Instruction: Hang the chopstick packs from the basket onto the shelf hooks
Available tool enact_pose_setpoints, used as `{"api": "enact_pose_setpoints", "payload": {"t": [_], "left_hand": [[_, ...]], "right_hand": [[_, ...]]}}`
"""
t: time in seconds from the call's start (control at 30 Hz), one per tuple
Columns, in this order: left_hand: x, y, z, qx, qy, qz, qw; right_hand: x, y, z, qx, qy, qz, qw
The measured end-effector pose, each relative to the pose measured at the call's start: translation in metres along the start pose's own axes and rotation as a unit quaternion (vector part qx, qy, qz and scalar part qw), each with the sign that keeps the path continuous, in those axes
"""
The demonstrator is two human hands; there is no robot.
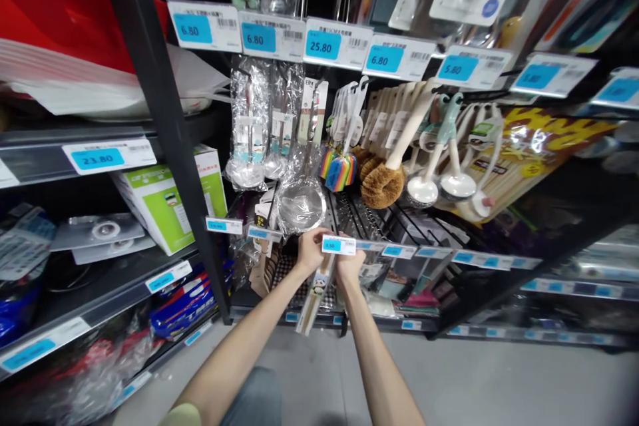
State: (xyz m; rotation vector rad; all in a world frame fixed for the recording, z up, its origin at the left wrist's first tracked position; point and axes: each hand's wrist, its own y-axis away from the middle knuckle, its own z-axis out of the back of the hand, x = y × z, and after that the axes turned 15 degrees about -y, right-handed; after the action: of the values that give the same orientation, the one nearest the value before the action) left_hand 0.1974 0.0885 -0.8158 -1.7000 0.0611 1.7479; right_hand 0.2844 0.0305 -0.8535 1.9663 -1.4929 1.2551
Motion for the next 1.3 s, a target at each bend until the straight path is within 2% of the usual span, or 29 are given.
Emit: {"api": "enact_pose_setpoints", "payload": {"t": [0.17,0.37,0.53,0.7,0.83,0.93,1.07,1.3], "left_hand": [[-0.005,0.003,0.003,-0.009,0.009,-0.015,1.0],[0.002,-0.004,-0.002,-0.025,0.066,0.04,0.997],[0.003,0.001,-0.005,-0.044,0.112,0.09,0.989],[0.003,0.009,-0.01,-0.074,0.16,0.132,0.975],[0.007,0.015,-0.018,-0.109,0.191,0.159,0.963],[0.013,0.016,-0.024,-0.151,0.199,0.165,0.954],[0.021,0.013,-0.028,-0.209,0.193,0.164,0.944],[0.029,0.012,-0.031,-0.283,0.192,0.178,0.923]], "right_hand": [[0.004,-0.004,-0.002,-0.008,0.002,0.006,1.0],[-0.002,-0.008,-0.005,-0.012,-0.014,-0.007,1.0],[-0.003,0.003,0.009,-0.006,-0.021,-0.05,0.999],[0.0,0.02,0.026,0.04,-0.022,-0.088,0.995],[0.005,0.025,0.028,0.089,-0.059,-0.148,0.983],[0.005,0.021,0.026,0.066,-0.05,-0.172,0.982],[0.001,0.015,0.018,0.048,0.001,-0.151,0.987],[-0.013,0.018,0.009,0.045,0.019,-0.088,0.995]]}}
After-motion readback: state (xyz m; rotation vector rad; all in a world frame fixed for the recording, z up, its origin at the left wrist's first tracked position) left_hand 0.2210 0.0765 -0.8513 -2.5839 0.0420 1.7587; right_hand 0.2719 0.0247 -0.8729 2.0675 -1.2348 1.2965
